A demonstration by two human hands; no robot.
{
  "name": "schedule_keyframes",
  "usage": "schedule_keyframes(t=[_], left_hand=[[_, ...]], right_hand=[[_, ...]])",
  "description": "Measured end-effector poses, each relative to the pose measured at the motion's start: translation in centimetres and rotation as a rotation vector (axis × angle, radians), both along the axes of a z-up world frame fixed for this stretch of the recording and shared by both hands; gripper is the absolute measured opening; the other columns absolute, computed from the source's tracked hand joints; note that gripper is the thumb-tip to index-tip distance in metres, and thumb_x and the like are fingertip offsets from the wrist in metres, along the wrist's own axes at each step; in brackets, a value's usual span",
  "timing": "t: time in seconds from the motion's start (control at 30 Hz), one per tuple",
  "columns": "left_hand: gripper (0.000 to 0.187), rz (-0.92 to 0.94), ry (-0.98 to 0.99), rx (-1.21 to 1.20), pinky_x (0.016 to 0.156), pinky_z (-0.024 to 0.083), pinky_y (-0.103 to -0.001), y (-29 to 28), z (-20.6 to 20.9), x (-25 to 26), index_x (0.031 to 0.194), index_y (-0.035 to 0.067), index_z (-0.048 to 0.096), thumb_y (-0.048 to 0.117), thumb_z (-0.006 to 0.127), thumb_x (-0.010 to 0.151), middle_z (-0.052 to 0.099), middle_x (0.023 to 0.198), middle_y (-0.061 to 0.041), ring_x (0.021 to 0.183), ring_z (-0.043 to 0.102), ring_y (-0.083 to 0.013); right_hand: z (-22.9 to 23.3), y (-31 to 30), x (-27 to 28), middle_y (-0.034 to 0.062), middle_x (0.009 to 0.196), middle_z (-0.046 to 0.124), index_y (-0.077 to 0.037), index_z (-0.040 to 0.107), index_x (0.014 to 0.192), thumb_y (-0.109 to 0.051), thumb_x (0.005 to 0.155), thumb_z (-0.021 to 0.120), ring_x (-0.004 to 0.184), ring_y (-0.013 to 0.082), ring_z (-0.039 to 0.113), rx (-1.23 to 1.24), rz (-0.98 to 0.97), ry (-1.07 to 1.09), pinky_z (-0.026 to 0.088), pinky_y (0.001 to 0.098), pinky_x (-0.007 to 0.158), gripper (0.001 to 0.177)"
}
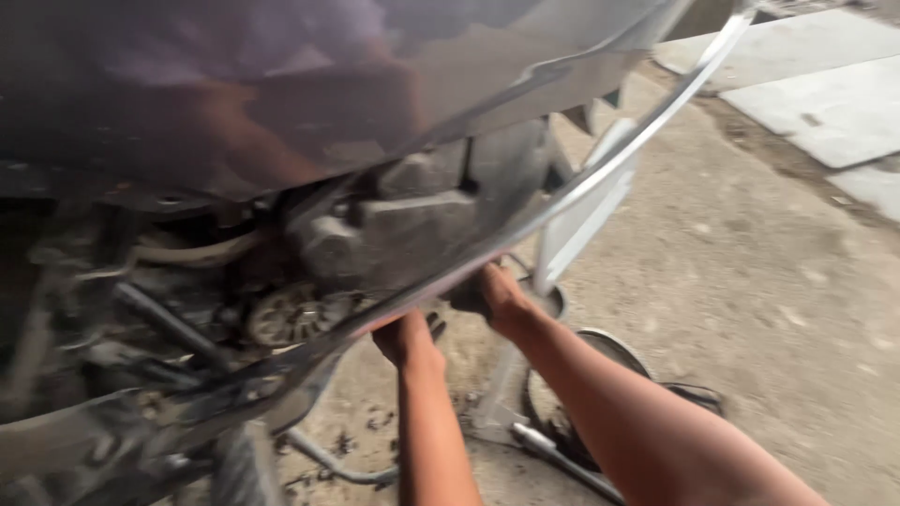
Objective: Repairing and cleaning the transmission or drive assembly of a scooter.
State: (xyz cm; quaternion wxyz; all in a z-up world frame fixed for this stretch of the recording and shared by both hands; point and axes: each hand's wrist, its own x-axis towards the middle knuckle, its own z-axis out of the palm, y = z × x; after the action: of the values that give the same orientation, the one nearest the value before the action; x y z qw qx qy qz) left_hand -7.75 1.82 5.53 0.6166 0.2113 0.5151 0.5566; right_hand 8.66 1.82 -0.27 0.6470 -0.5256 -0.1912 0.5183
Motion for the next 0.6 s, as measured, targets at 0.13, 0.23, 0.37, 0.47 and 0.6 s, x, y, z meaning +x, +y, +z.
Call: schedule_keyframes(t=[0.13,0.23,0.37,0.47,0.6], left_hand=[[0.054,0.028,0.216,-0.084,0.082,0.055,-0.033,0.8,-2.7,-2.0,0.138,0.007,0.052,0.040,0.066,0.097,0.057,0.131,-0.009,0.108,0.064,-0.0219],[0.043,-0.085,0.031,-0.177,0.058,0.057,-0.033,-0.5,0.4,-2.8,0.118,0.004,0.065,0.041,0.063,0.094,0.077,0.103,-0.014,0.075,0.074,-0.0231],[0.035,-0.107,0.063,-0.140,0.047,0.055,-0.029,-1.5,-1.2,-1.8,0.100,-0.001,0.069,0.034,0.069,0.095,0.077,0.084,-0.015,0.057,0.070,-0.0196],[0.030,-0.147,0.060,-0.122,0.045,0.054,-0.030,-1.3,-3.7,-1.3,0.099,-0.004,0.072,0.025,0.067,0.095,0.078,0.081,-0.015,0.054,0.070,-0.0200],[0.030,-0.227,0.081,-0.083,0.044,0.053,-0.030,-2.3,-3.4,-1.8,0.101,-0.007,0.071,0.022,0.067,0.094,0.078,0.080,-0.017,0.053,0.070,-0.0212]], right_hand=[[-0.3,0.7,-1.4,0.0141,0.093,0.077,-0.003,0.069,0.107,-0.037,0.090,0.068,0.078,0.0266,0.076,-0.001,0.010,-0.090,0.062,0.0404,0.065,0.038],[2.0,-0.2,-2.1,0.0113,0.098,0.079,-0.003,0.071,0.108,-0.031,0.089,0.069,0.089,0.0239,0.077,0.026,-0.031,-0.562,0.063,0.0358,0.073,0.034],[6.7,-2.9,-5.0,0.0116,0.100,0.079,-0.002,0.074,0.107,-0.034,0.074,0.085,0.091,0.0246,0.076,0.103,-0.020,-1.092,0.061,0.0341,0.079,0.047],[8.0,-3.4,-5.8,0.0146,0.101,0.075,-0.003,0.072,0.109,-0.036,0.066,0.092,0.091,0.0279,0.073,-0.043,0.008,-1.327,0.059,0.0375,0.081,0.058],[6.7,-3.4,-4.9,0.0170,0.110,0.072,-0.005,0.072,0.113,-0.042,0.063,0.091,0.097,0.0294,0.068,-0.071,0.011,-1.479,0.056,0.0404,0.083,0.065]])
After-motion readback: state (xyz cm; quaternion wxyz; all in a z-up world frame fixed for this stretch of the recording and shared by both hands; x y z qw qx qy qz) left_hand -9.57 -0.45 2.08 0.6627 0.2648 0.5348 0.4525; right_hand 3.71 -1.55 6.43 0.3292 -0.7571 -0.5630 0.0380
